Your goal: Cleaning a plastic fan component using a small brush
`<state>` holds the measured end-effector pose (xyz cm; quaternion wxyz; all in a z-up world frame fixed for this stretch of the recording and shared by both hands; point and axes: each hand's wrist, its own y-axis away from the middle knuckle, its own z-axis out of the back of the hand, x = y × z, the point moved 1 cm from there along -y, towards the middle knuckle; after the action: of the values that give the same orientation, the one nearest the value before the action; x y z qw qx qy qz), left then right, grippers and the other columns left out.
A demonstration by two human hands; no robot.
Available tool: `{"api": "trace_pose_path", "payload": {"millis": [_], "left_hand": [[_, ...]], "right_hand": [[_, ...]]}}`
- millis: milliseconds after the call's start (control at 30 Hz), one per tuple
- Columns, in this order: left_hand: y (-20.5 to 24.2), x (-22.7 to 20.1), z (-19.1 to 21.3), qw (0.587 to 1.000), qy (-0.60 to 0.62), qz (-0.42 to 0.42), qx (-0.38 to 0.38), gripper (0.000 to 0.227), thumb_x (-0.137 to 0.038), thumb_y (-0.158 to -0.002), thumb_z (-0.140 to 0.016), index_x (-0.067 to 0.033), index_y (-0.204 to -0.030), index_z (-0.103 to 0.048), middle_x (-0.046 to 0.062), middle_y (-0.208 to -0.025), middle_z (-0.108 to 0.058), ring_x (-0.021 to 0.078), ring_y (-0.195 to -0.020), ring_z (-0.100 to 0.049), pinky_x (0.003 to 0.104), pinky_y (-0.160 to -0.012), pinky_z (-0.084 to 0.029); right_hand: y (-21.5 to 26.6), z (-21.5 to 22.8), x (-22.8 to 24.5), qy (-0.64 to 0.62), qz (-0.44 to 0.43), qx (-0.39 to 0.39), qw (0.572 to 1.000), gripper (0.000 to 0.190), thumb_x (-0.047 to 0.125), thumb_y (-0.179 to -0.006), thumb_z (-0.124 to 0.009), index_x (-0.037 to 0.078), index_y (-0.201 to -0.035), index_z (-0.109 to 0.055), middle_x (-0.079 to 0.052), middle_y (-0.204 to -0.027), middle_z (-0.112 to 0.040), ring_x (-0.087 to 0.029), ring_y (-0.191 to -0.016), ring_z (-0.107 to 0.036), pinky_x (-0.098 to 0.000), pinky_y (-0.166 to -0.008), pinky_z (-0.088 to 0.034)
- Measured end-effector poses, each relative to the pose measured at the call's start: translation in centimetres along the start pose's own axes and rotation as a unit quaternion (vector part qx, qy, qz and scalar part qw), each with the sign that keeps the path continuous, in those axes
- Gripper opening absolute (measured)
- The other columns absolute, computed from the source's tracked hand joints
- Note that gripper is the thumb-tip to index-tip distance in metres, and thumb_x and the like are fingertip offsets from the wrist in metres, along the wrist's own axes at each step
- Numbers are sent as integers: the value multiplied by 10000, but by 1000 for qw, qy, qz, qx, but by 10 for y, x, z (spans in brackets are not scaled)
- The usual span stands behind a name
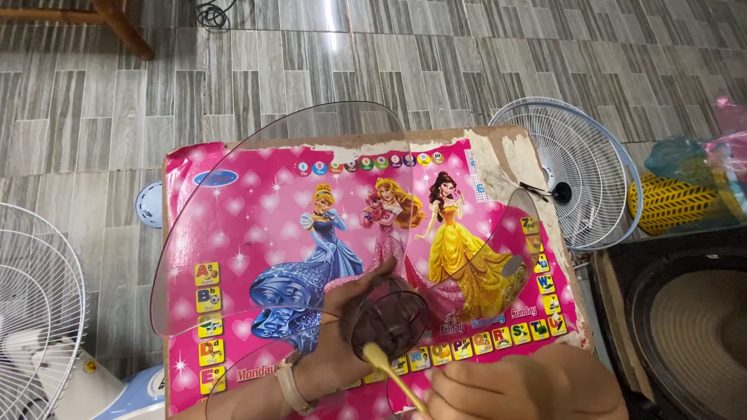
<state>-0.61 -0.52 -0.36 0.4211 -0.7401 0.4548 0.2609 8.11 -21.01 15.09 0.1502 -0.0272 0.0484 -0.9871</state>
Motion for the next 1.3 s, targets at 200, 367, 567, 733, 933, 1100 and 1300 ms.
{"api": "trace_pose_path", "payload": {"millis": [200,367,567,733,933,1100,1300], "left_hand": [[5,11,-3,996,75,26,-31,759,103,-830,-796,-154,-1423,-399,171,-1602,-453,268,-1331,-597,355,-1109,-521],[-10,-3,-4,965,204,146,-79,610,-23,-887,-704,-61,-1433,-434,183,-1423,-557,228,-1238,-614,331,-1106,-495],[-11,-3,-5,999,-5,-26,-21,788,56,-773,-862,-175,-1379,-413,237,-1614,-400,330,-1416,-541,415,-1162,-510],[-5,10,-2,989,146,27,9,779,54,-727,-877,-176,-1345,-463,205,-1666,-314,331,-1365,-557,430,-1094,-548],[-4,10,-5,981,176,82,-6,616,82,-823,-804,-189,-1286,-503,165,-1652,-343,287,-1341,-564,430,-1135,-525],[-7,3,-6,1000,-5,12,-19,822,19,-764,-883,-188,-1365,-361,229,-1600,-400,333,-1394,-548,417,-1123,-526],[-2,5,-8,998,60,10,-19,825,122,-757,-854,-174,-1385,-408,221,-1611,-398,321,-1344,-585,390,-1101,-539]], "right_hand": [[-35,-6,-4,-18,-6,-116,993,164,186,-994,-706,120,-1143,-691,-16,-1112,-724,-147,-946,-738,-268,-792,-628],[-48,26,-10,-23,-23,-89,995,166,191,-1008,-675,89,-1139,-658,-49,-1112,-701,-195,-994,-715,-312,-884,-603],[-57,28,-26,-121,6,-40,992,174,91,-1007,-601,-15,-1146,-595,-142,-1089,-634,-290,-978,-651,-395,-873,-548],[-61,25,-41,-334,28,-137,932,91,7,-985,-618,-75,-1026,-622,-163,-950,-633,-300,-748,-590,-423,-704,-516],[-32,26,-24,-402,-65,-143,902,164,162,-1022,-589,2,-987,-579,-119,-953,-660,-298,-827,-643,-504,-891,-565],[35,-8,-6,-265,-133,-136,945,163,252,-969,-694,102,-1030,-715,-35,-1062,-797,-209,-965,-781,-363,-900,-634],[-40,26,-18,-182,-36,-113,976,99,59,-989,-702,-15,-1011,-640,-110,-1010,-708,-266,-886,-731,-361,-811,-639]]}}
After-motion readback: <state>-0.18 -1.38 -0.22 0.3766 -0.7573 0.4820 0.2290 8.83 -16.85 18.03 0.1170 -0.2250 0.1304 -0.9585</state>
